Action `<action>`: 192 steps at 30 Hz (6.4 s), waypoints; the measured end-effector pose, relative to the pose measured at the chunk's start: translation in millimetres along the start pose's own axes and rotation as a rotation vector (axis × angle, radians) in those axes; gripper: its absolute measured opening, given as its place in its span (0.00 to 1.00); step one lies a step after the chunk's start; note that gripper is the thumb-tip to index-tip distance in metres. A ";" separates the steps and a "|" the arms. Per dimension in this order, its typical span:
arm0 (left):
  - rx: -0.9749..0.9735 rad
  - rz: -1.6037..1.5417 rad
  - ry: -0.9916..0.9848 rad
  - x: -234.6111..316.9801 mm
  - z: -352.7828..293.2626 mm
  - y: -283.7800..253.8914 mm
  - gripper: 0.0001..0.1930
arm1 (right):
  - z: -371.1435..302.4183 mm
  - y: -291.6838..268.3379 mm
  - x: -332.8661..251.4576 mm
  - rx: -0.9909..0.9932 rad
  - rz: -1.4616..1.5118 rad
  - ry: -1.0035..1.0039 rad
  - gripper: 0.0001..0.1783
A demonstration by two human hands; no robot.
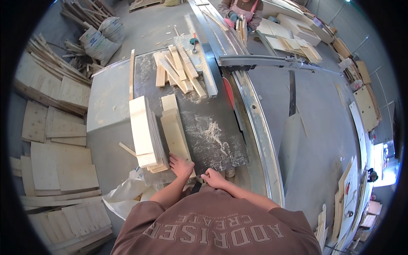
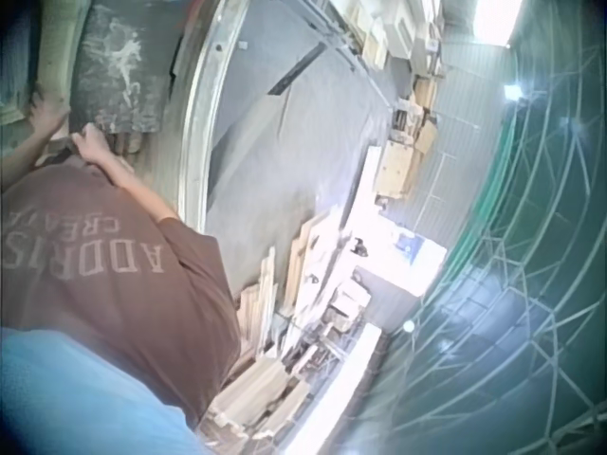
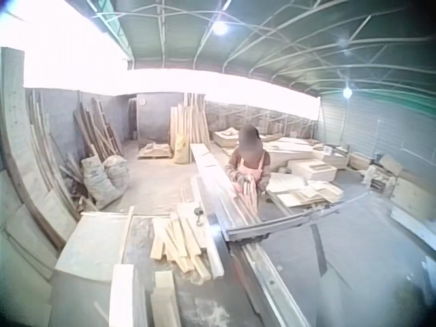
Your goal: The person feeds wooden planks into a table saw to cut them to size. They handle each plank individually, guiding it through the blade and stacking the cut pieces on the table.
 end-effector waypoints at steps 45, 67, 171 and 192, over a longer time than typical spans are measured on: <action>-0.125 0.521 0.512 29.9 -35.5 14.5 0.53 | 4.9 -33.4 2.4 -0.048 -0.002 -0.047 0.23; -0.246 0.520 0.418 45.2 -27.2 4.5 0.38 | -14.9 -26.3 59.8 -0.098 0.132 -0.071 0.24; -0.344 0.593 0.407 -0.6 -19.3 24.8 0.58 | -67.5 -74.7 -25.8 -0.175 -0.212 -0.408 0.28; -0.346 0.513 0.444 4.6 -29.3 19.1 0.59 | -75.4 -72.5 -24.5 -0.196 -0.206 -0.383 0.24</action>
Point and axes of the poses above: each hand's wrist, its own z-axis towards the middle knuckle, its own y-axis out of the palm, x = y × z, the point moved 10 cm from there along z, towards the middle knuckle, and after that the axes turned 2 degrees about -z, right-handed, at the moved point
